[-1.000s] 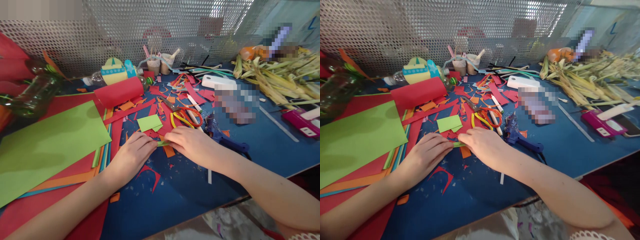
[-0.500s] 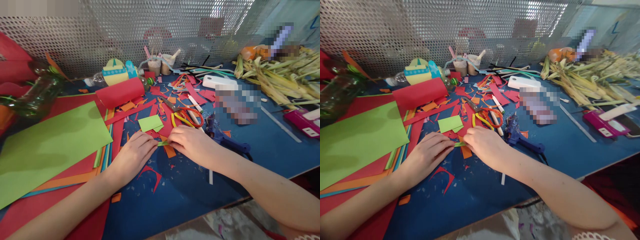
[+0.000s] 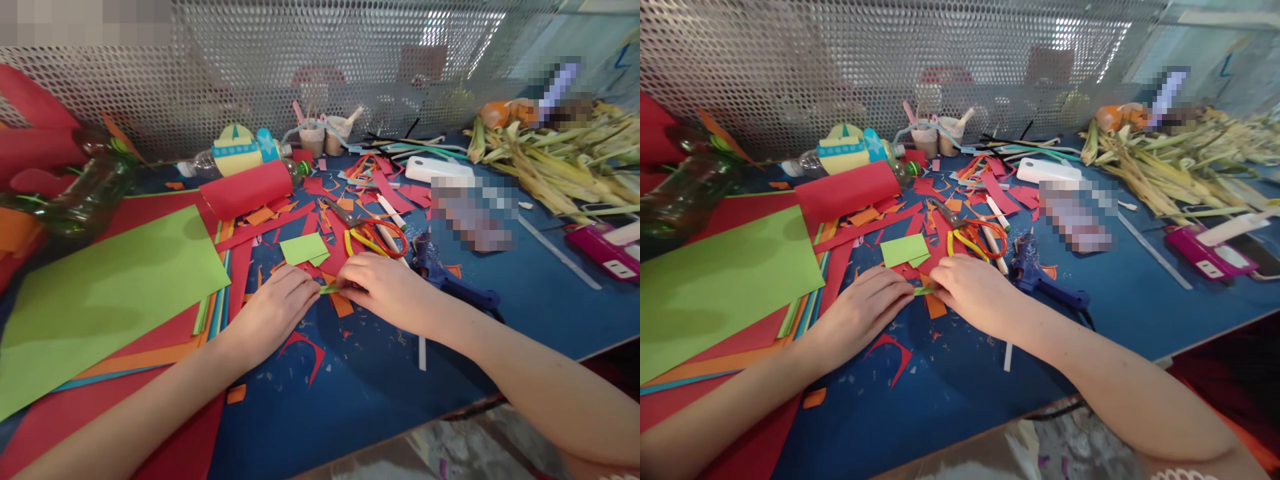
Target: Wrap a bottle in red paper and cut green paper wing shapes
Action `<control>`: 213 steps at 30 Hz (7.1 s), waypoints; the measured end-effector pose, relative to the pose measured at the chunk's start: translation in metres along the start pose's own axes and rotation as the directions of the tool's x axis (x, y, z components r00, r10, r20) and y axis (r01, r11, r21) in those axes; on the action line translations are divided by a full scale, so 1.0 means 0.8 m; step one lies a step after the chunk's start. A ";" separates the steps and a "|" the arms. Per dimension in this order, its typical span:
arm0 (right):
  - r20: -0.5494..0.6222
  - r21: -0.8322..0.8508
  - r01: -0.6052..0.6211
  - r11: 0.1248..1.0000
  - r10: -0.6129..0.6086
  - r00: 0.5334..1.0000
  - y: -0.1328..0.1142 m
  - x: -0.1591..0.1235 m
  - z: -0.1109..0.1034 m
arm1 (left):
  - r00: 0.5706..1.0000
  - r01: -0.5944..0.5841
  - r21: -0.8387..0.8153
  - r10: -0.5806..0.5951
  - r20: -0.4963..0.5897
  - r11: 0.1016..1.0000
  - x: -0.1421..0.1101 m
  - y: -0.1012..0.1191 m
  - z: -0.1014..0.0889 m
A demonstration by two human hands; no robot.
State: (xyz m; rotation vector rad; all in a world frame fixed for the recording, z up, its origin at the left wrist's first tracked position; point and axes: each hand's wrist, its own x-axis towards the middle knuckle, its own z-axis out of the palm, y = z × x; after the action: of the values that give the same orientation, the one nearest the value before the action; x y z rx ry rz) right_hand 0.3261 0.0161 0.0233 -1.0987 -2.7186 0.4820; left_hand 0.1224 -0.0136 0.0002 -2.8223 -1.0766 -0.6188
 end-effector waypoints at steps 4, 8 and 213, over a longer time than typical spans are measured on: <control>-0.045 0.063 0.023 0.998 -0.020 0.999 0.004 -0.001 0.002 | 0.993 -0.117 0.077 0.116 0.020 0.990 -0.006 -0.005 0.000; -0.043 0.074 0.039 0.996 -0.036 0.998 0.004 -0.002 0.007 | 0.976 -0.220 0.164 0.217 0.036 0.962 -0.012 -0.008 -0.002; -0.274 0.184 -0.128 0.975 0.176 0.946 -0.056 -0.097 0.015 | 0.729 0.422 -0.905 -0.613 0.305 0.051 -0.015 0.029 0.013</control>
State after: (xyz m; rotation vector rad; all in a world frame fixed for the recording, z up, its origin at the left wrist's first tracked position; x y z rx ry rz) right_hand 0.3494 -0.0716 0.0254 -1.2325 -2.3109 0.5126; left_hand 0.1333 -0.0368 -0.0121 -2.7952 -2.4046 -2.2726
